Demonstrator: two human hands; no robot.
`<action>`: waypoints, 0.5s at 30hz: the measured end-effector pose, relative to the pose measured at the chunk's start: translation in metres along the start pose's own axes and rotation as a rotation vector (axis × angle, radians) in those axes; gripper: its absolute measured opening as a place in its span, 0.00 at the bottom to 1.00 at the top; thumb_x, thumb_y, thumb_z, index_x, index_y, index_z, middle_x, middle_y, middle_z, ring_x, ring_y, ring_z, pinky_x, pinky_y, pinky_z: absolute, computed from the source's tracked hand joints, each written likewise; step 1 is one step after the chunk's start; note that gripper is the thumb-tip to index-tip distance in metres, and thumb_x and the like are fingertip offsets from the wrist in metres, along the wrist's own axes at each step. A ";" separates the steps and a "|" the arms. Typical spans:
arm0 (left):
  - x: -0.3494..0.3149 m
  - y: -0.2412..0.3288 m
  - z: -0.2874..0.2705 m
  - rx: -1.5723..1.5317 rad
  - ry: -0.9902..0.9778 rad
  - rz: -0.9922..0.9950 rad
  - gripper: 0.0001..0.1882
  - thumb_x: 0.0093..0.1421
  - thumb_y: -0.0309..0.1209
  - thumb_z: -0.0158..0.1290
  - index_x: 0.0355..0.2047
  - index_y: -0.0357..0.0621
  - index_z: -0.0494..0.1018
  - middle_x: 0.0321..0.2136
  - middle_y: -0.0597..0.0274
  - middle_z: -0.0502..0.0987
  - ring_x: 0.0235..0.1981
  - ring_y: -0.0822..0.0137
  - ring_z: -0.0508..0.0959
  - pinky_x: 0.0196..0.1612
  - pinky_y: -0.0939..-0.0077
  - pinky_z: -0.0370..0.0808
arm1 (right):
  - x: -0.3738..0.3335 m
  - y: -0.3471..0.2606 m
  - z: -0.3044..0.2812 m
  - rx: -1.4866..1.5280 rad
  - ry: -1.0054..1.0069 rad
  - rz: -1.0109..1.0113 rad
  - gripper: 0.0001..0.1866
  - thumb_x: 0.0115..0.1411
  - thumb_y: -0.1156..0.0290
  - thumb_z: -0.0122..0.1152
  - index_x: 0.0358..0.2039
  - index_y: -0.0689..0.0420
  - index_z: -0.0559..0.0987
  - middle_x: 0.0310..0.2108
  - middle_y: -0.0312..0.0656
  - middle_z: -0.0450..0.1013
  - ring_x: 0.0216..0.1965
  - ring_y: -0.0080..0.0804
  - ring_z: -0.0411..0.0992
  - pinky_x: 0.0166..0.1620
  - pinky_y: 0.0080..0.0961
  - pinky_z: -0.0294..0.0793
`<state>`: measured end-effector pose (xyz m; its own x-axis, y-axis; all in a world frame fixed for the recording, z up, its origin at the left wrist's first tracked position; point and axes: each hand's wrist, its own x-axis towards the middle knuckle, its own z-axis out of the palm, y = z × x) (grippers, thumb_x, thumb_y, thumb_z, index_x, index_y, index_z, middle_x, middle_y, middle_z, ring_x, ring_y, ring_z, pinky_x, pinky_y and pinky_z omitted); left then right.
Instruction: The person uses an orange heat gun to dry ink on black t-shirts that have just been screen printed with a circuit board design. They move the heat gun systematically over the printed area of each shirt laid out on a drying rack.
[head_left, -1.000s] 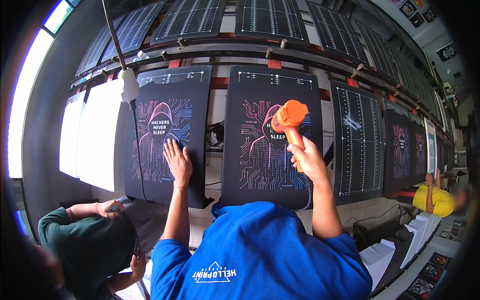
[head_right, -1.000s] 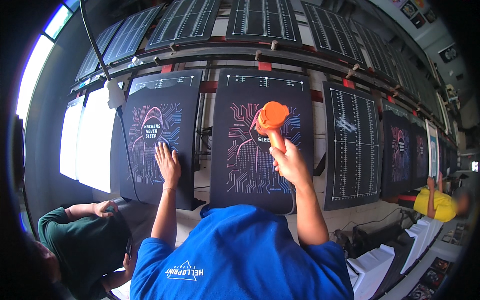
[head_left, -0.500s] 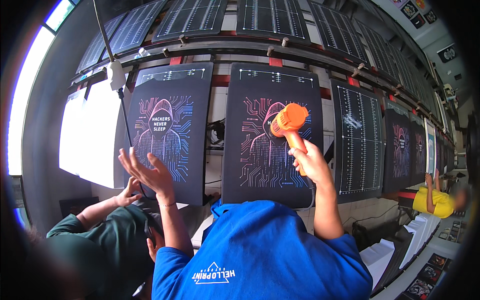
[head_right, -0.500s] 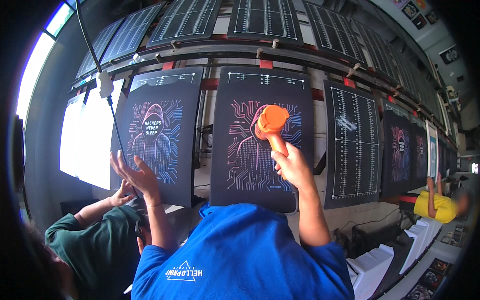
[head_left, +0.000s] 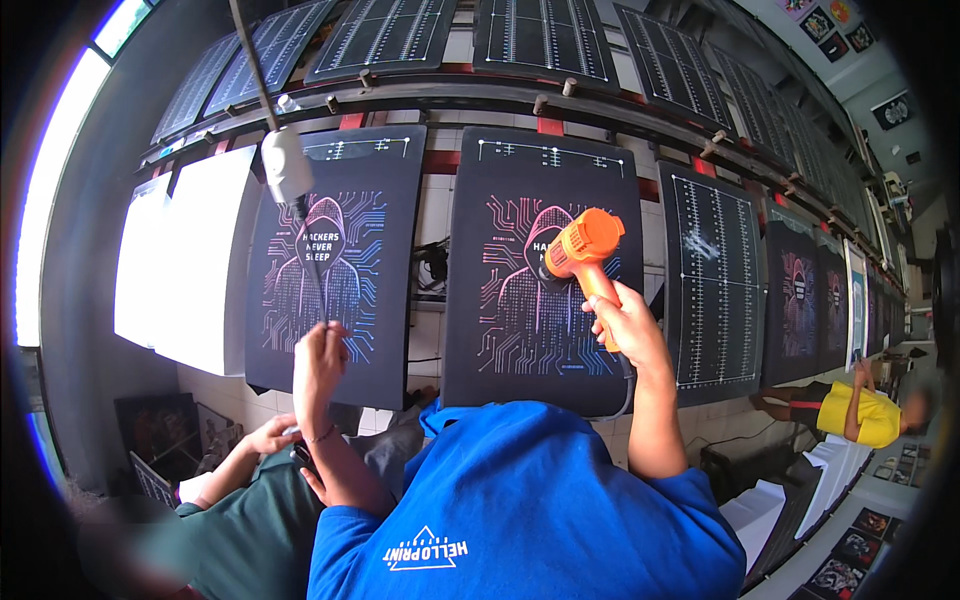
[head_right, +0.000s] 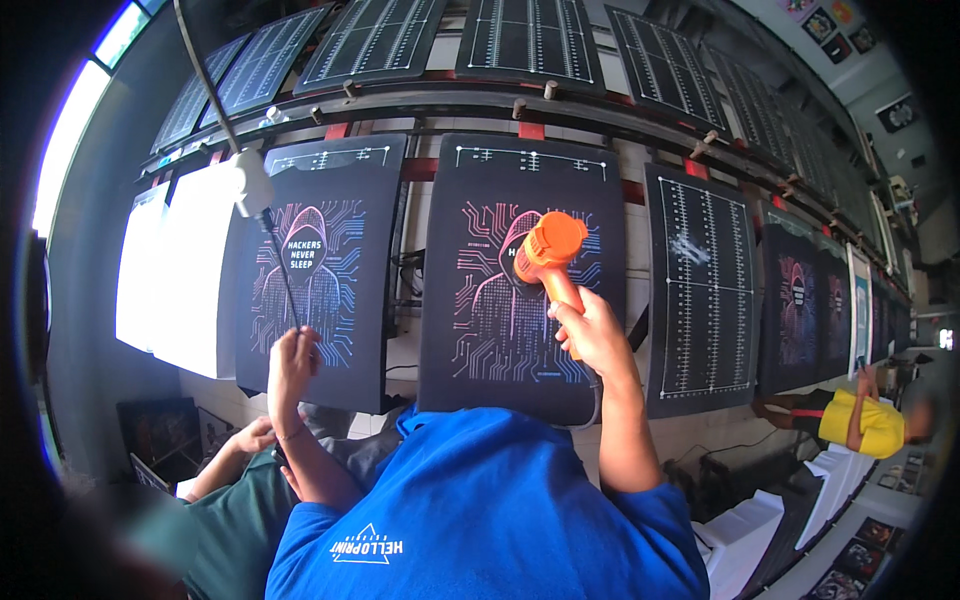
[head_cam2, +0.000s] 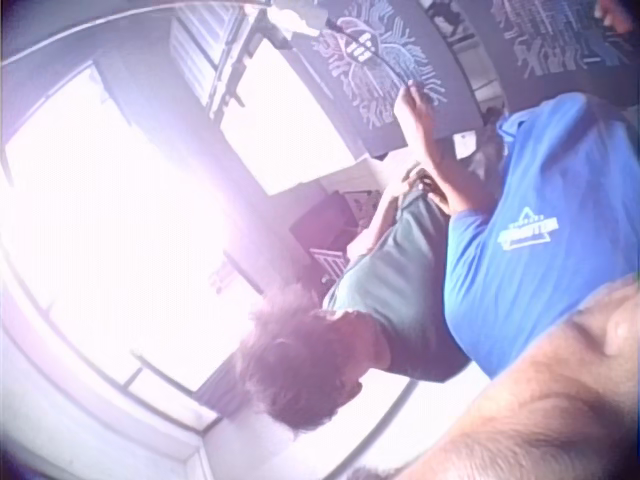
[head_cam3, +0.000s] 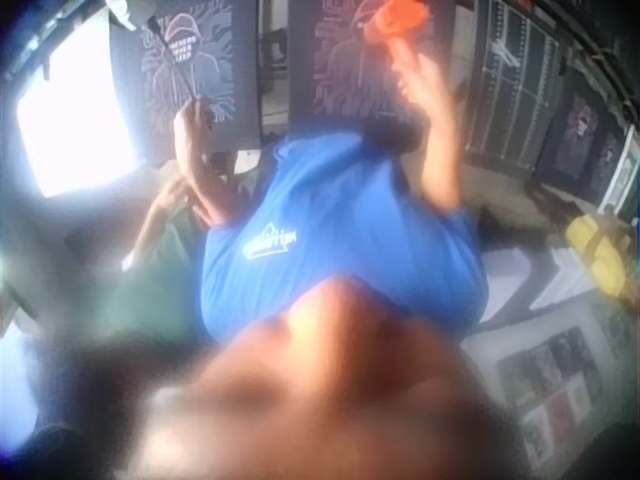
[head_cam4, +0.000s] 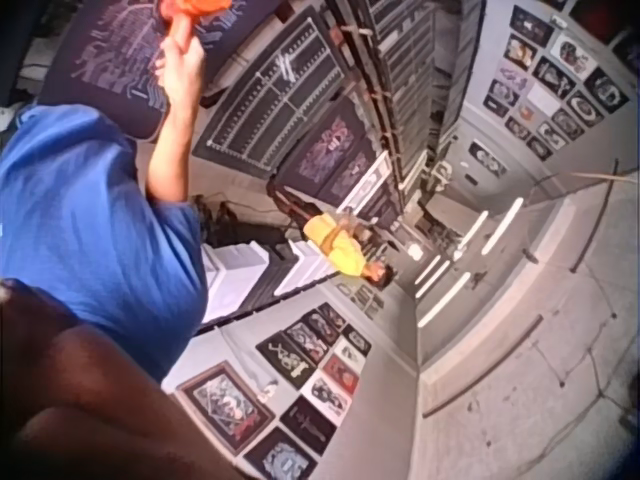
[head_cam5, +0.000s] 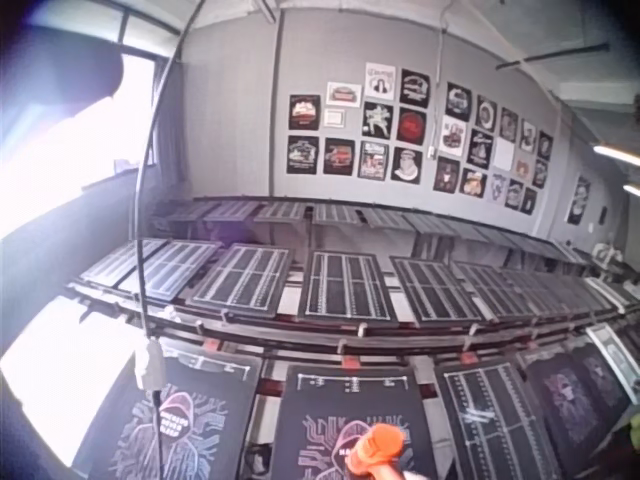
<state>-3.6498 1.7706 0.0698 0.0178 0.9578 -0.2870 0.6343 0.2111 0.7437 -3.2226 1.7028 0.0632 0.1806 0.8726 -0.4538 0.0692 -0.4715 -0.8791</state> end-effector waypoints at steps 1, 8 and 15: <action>-0.002 0.003 0.004 -0.076 -0.120 0.002 0.16 0.69 0.34 0.45 0.31 0.33 0.75 0.17 0.56 0.76 0.18 0.68 0.76 0.25 0.71 0.72 | -0.002 0.001 0.001 -0.011 0.017 -0.009 0.16 0.62 0.67 0.56 0.46 0.64 0.73 0.28 0.35 0.71 0.22 0.18 0.70 0.23 0.17 0.72; -0.014 0.035 0.035 -0.331 -0.824 0.016 0.20 0.71 0.35 0.44 0.37 0.27 0.76 0.26 0.53 0.82 0.29 0.64 0.84 0.35 0.73 0.80 | -0.009 0.000 -0.004 -0.079 0.072 0.031 0.15 0.64 0.70 0.54 0.49 0.63 0.72 0.33 0.36 0.73 0.23 0.17 0.69 0.26 0.16 0.72; -0.015 0.051 0.088 -0.083 -1.029 0.156 0.21 0.70 0.39 0.45 0.33 0.33 0.77 0.27 0.55 0.82 0.30 0.65 0.84 0.35 0.72 0.79 | -0.008 0.011 -0.011 0.022 0.108 -0.007 0.13 0.61 0.67 0.55 0.43 0.62 0.74 0.27 0.36 0.71 0.22 0.19 0.70 0.24 0.19 0.72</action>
<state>-3.5500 1.7500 0.0592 0.7697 0.3546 -0.5308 0.5140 0.1490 0.8448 -3.2120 1.6890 0.0587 0.2846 0.8564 -0.4308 0.0495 -0.4619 -0.8855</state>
